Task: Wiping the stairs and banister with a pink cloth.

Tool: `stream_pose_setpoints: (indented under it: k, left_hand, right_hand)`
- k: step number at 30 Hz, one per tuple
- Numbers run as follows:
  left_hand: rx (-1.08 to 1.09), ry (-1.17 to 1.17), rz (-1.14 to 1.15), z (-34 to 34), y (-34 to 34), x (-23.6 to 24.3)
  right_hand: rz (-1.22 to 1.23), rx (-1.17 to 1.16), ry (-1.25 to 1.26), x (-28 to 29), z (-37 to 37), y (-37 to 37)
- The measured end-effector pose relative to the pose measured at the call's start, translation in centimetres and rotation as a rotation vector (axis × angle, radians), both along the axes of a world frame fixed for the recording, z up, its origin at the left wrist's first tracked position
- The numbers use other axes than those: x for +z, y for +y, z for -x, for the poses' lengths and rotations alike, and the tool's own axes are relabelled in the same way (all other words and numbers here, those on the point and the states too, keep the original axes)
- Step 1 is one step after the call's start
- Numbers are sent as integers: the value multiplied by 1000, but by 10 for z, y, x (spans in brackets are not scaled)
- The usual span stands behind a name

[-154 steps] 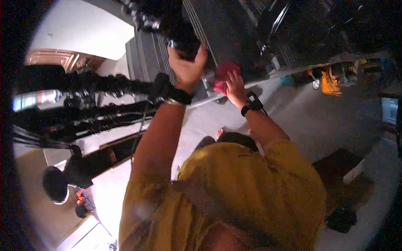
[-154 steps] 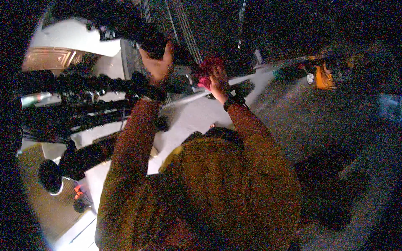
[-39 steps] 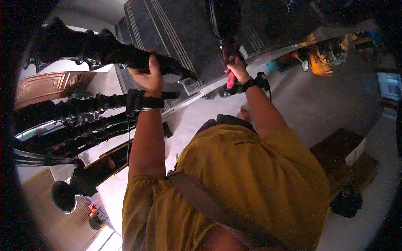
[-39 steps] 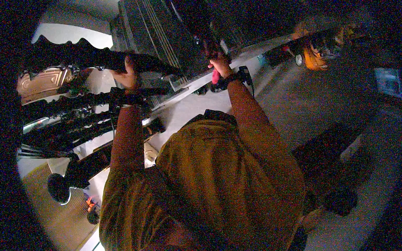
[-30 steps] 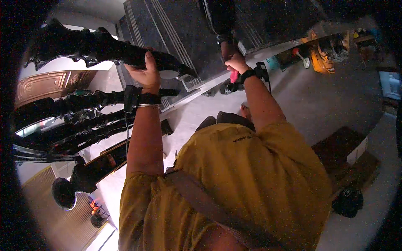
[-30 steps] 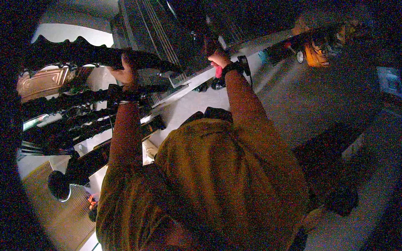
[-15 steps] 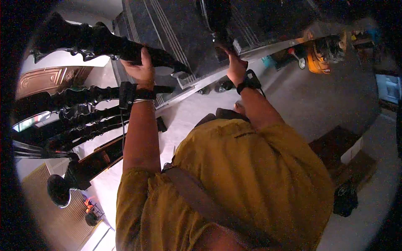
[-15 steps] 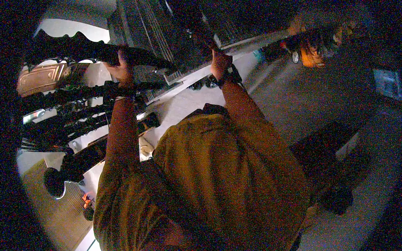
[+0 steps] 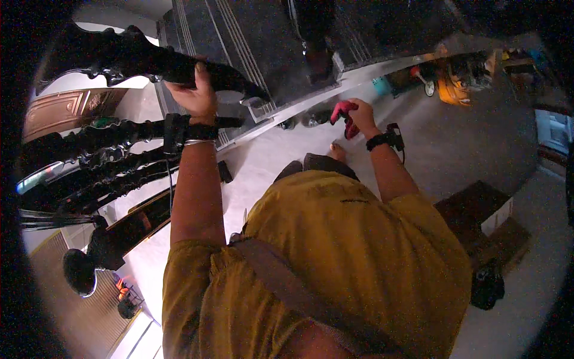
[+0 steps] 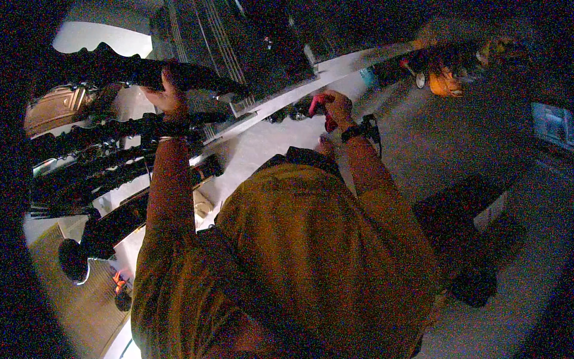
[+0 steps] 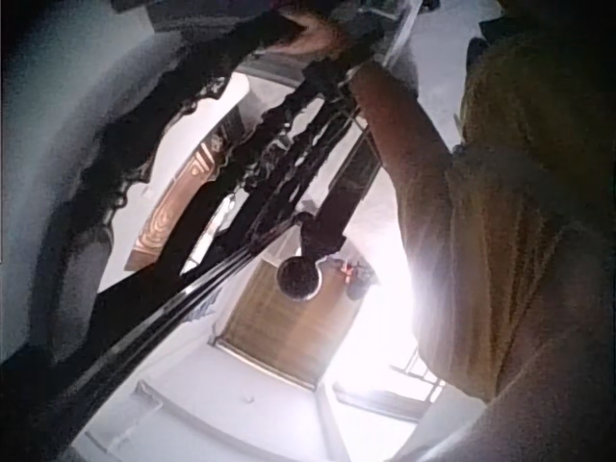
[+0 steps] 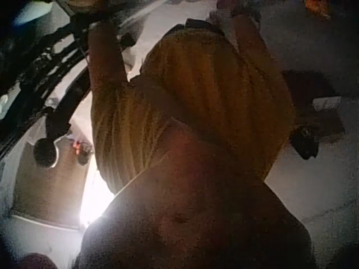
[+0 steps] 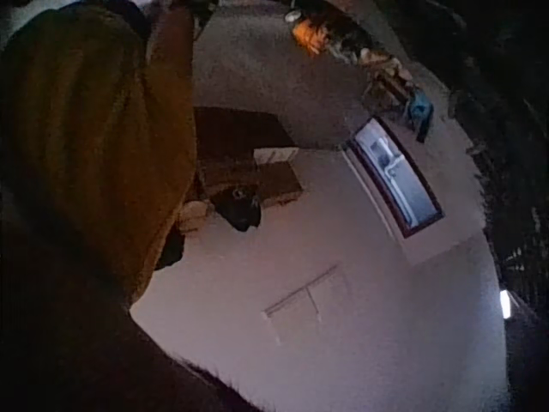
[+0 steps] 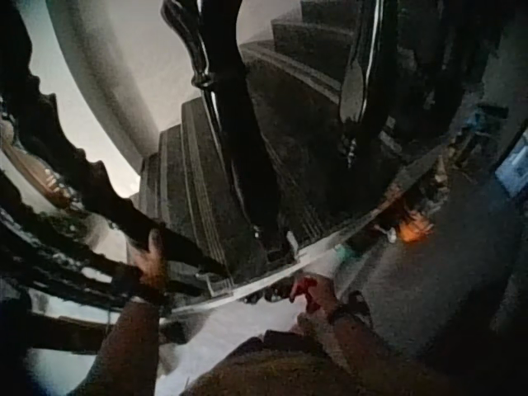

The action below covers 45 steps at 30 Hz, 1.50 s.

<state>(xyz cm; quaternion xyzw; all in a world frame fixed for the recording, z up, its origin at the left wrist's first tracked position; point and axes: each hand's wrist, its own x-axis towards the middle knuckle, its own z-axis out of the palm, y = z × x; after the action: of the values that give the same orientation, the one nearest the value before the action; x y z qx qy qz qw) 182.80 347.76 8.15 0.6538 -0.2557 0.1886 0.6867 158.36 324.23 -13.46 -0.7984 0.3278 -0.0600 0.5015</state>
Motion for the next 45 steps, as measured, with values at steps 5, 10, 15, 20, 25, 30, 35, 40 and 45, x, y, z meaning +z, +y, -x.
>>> stream_pose_setpoints:
  k: [5, 10, 15, 20, 25, 30, 35, 40, 45]
  left_hand:
    - [-28, -5, -4, 4, 0, 5]
    - [68, -29, -47, 0, 1, -2]
    - [16, -41, -13, -1, 4, -3]
    - [7, -30, -41, 0, -1, 4]
    - [0, -39, -84, 1, 6, 7]
    - [5, -84, -128, -1, 5, 7]
    - [-74, -16, 37, 4, -4, 6]
    - [-21, -12, -52, 0, 1, 7]
    - [-23, -31, -57, 3, 6, 9]
  right_hand:
    - [-488, -161, -416, 20, -32, 3]
    - [-491, -541, -243, 3, -70, 22]
    - [432, -297, -260, -18, -93, 79]
    - [185, 50, -288, -2, -124, 130]
    - [556, 49, -352, 5, -172, 124]
    - [599, 167, -186, -9, -191, 98]
    - [879, 41, -177, -36, -173, 113]
    - [735, 144, -111, -43, -122, 119]
    - [1059, 233, -212, -40, -78, 86]
